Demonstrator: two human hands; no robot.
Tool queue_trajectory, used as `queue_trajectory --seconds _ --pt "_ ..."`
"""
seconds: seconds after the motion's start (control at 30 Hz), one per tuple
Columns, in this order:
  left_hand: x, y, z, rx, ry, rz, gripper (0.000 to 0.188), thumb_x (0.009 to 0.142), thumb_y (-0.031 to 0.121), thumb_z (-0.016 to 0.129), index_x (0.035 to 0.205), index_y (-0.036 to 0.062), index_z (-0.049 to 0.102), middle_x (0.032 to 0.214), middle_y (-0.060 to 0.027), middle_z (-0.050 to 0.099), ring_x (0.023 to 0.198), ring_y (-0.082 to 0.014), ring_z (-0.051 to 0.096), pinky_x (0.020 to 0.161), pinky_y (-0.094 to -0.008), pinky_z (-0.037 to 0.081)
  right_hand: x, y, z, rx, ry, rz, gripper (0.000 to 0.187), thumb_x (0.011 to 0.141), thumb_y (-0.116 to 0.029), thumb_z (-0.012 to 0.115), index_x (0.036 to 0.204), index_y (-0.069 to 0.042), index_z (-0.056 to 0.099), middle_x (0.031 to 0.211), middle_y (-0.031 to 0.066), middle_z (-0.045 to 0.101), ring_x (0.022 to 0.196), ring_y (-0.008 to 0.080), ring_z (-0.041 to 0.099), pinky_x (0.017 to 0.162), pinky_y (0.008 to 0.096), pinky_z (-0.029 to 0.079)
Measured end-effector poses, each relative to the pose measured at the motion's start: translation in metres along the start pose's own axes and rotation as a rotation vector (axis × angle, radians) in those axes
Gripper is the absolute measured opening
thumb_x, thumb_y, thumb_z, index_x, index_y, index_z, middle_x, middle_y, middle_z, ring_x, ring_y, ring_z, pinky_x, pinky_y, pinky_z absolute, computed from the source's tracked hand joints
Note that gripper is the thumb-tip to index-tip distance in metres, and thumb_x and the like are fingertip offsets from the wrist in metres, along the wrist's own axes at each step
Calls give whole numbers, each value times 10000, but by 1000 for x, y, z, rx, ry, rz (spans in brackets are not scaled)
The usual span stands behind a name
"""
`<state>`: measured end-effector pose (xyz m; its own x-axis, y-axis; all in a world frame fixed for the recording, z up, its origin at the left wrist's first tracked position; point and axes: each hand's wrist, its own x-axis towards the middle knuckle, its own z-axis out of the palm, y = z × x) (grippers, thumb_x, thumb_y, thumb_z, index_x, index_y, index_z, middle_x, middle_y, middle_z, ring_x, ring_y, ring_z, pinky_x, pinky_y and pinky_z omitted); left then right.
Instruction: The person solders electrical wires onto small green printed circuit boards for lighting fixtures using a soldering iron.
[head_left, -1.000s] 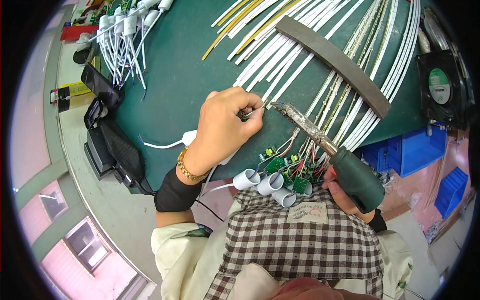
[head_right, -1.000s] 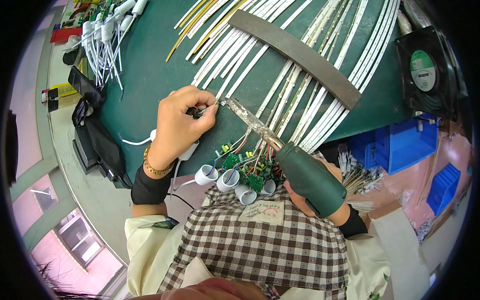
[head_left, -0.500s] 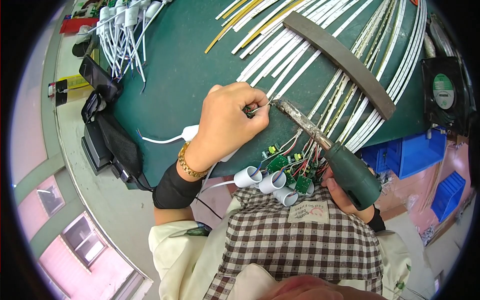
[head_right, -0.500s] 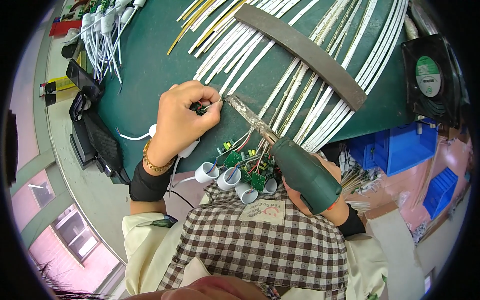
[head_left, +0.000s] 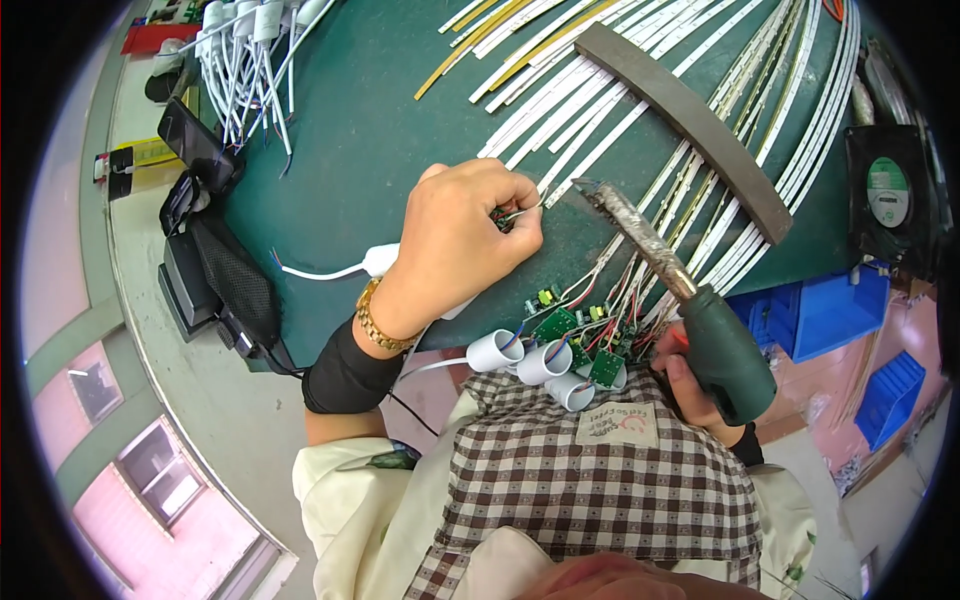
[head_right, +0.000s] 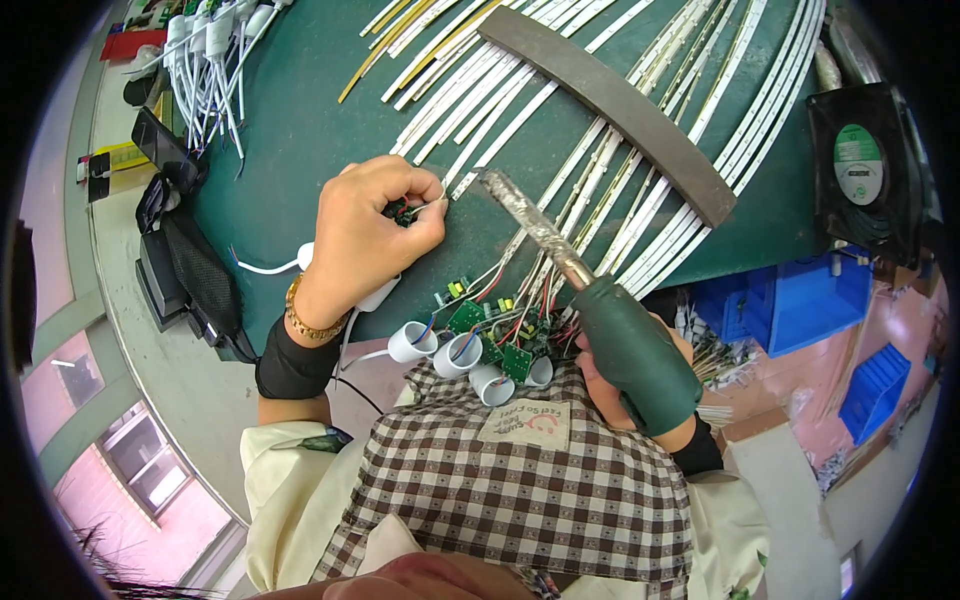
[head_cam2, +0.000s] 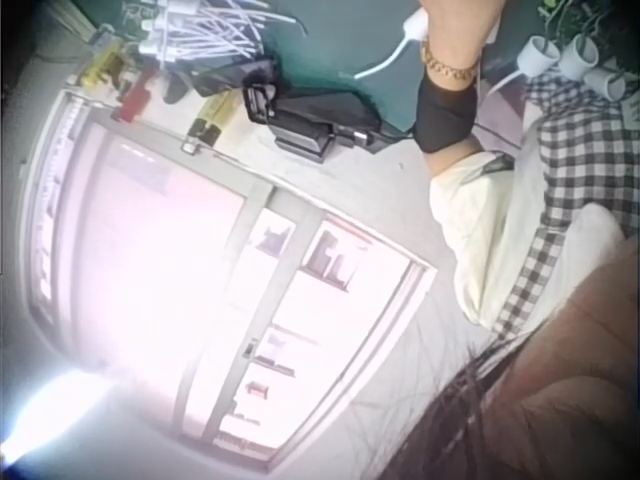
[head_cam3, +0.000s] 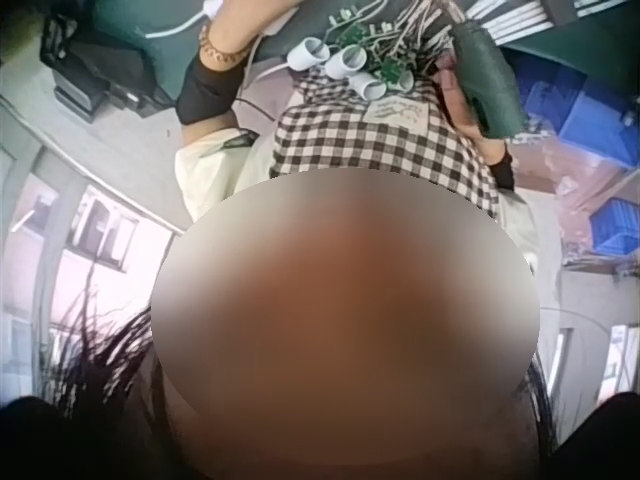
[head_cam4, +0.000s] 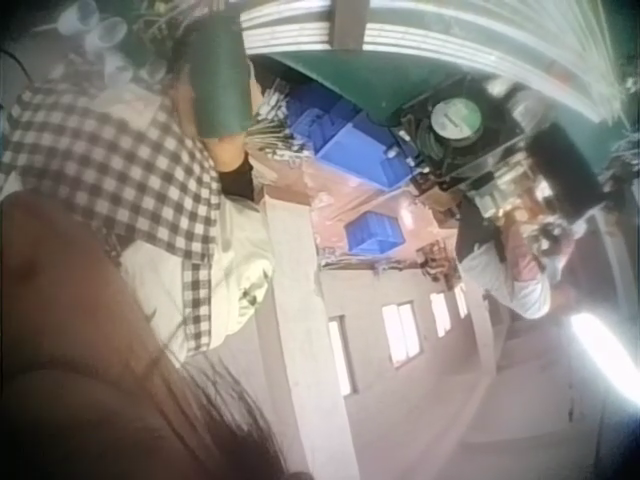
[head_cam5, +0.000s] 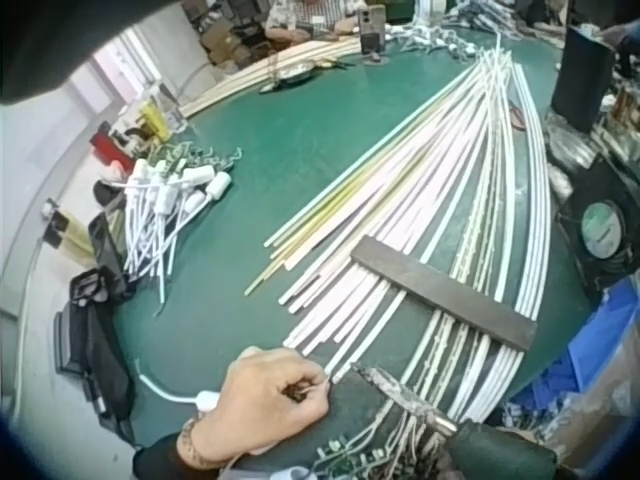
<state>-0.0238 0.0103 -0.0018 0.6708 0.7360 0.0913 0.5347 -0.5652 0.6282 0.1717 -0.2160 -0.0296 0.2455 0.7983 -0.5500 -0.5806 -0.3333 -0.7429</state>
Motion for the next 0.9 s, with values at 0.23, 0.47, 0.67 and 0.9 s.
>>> queue_trajectory --seconds 0.23,0.47,0.67,0.9 --pt "1 1 -1 -10 -4 -1 36 690 74 696 714 89 674 646 -30 591 597 -214 570 602 -334 363 0 -7 -15 -604 -230 -353 344 912 -103 593 1229 -4 505 1003 101 600 783 144 591 721 298 504" --pt "1 1 -1 -6 -5 -8 30 689 75 694 709 85 674 644 -33 593 596 -219 574 598 -333 371 3 -7 -9 -632 -97 -430 258 805 -3 677 1062 -1 649 874 74 689 742 158 666 673 276 535" --pt "1 0 0 -20 4 6 18 694 79 689 705 86 676 640 -33 599 596 -219 580 603 -333 379 3 -6 -8 -468 -109 -408 229 842 -1 649 1071 9 638 866 80 674 759 143 658 685 267 531" --pt "1 1 1 -5 9 -6 20 700 83 691 709 88 673 648 -33 603 601 -219 583 616 -335 384 3 -4 -12 -487 -140 -429 271 883 -7 614 1152 8 589 923 76 658 732 119 634 670 258 524"
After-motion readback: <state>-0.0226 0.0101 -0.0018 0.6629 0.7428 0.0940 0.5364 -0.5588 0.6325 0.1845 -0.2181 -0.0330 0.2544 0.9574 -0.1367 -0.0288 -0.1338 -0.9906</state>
